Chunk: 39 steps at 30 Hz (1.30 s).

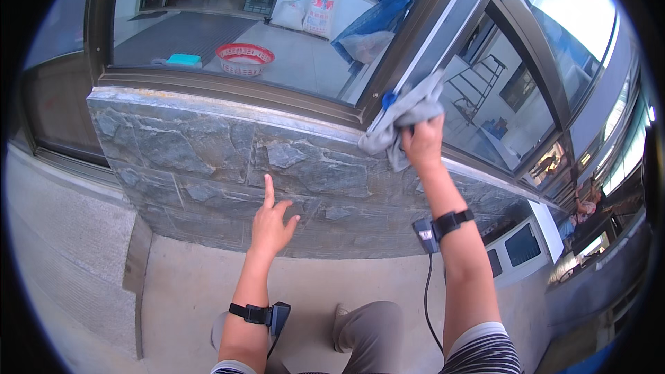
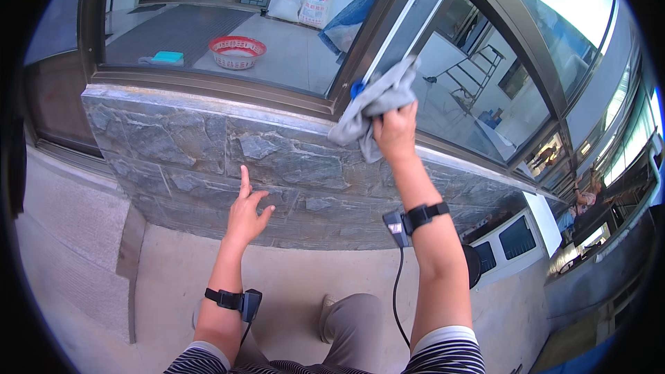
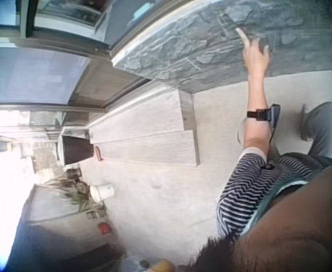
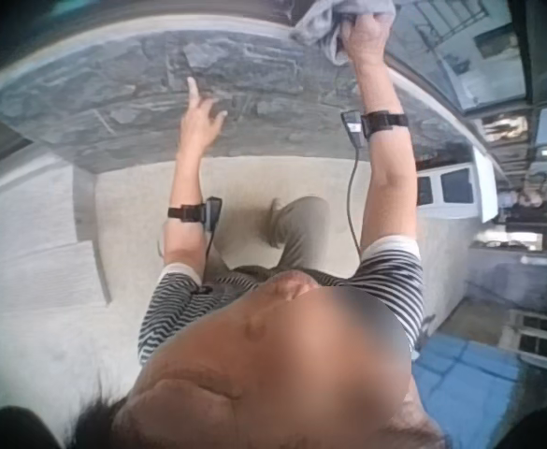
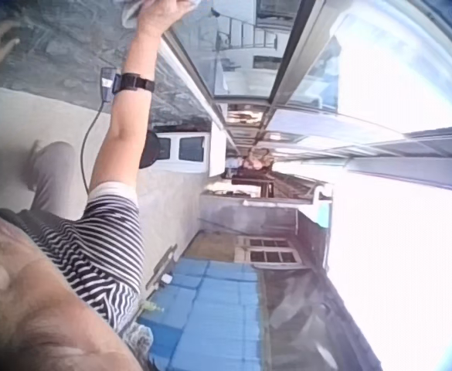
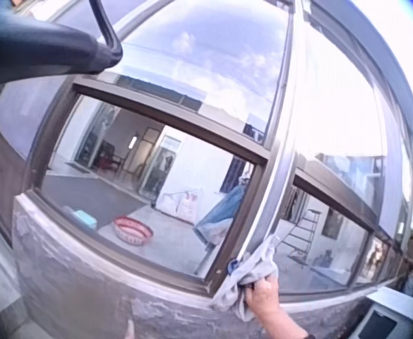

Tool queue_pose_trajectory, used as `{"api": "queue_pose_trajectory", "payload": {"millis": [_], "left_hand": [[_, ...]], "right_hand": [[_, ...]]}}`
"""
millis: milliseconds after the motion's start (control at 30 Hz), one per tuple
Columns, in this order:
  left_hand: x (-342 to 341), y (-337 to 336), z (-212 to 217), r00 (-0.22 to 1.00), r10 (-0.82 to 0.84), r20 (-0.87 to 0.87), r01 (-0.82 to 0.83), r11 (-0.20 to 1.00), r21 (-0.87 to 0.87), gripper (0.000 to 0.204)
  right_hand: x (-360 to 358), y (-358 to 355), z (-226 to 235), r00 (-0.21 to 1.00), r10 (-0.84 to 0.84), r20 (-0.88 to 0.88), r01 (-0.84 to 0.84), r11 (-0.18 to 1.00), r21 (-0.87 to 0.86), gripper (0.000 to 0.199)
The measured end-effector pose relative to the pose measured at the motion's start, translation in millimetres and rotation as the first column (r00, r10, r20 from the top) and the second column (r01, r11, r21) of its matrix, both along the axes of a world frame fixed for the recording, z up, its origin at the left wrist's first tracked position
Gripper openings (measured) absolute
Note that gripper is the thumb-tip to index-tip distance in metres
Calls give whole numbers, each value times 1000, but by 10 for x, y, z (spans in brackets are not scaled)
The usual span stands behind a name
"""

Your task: The person kneels and wipes a stone window sill and adjacent glass with a cloth. They repeatedly rub the sill and the lower edge of the glass, moving the cloth back and forth along the surface.

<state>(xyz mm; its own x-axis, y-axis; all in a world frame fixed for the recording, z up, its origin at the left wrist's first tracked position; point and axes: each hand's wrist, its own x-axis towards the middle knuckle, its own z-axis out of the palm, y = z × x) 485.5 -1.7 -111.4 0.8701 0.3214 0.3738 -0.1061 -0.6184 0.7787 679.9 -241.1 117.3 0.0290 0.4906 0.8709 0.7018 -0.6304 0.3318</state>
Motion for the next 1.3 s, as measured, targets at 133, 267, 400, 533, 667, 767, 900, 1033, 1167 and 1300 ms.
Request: {"api": "queue_pose_trajectory", "payload": {"millis": [133, 267, 400, 533, 667, 767, 900, 1033, 1167, 1300], "left_hand": [[-28, 11, 12, 1000, -6, -10, 6, 1000, 12, 36], [-30, 14, -17, 1000, 1, 9, -1, 999, 32, 36], [9, 8, -63, 997, 4, 72, -7, 999, 50, 37], [32, 19, -109, 997, -4, 78, -1, 998, 66, 37], [42, -4, -113, 997, 5, 78, -10, 998, 64, 36], [34, -37, -74, 998, 13, 66, -17, 998, 58, 36], [11, -27, -15, 1000, -9, -27, 9, 1000, -12, 39], [11, 8, -10, 999, -10, -30, 11, 1000, 26, 38], [22, 14, -59, 1000, -1, 22, -1, 996, 84, 37], [41, 21, -100, 999, -7, 41, 3, 997, 83, 37]], "right_hand": [[-220, -185, -385, 969, 1, -247, -36, 990, -137, 40], [-283, -189, -101, 965, -41, -258, -20, 972, -233, 40], [-120, -39, 750, 997, -42, 62, 37, 997, 70, 37], [206, 124, 1330, 998, -63, 22, 54, 957, 286, 39], [267, 173, 780, 998, -30, -58, 44, 965, 259, 47], [4, 136, -71, 999, 43, -25, -41, 995, 87, 52], [-329, -7, -478, 956, -26, -293, 14, 999, -44, 39], [-357, 13, 395, 990, 57, -126, -65, 996, -56, 43], [-155, 238, 1746, 990, -82, 115, 66, 989, 133, 36], [201, 458, 2032, 980, -152, 127, 117, 962, 245, 44]]}}
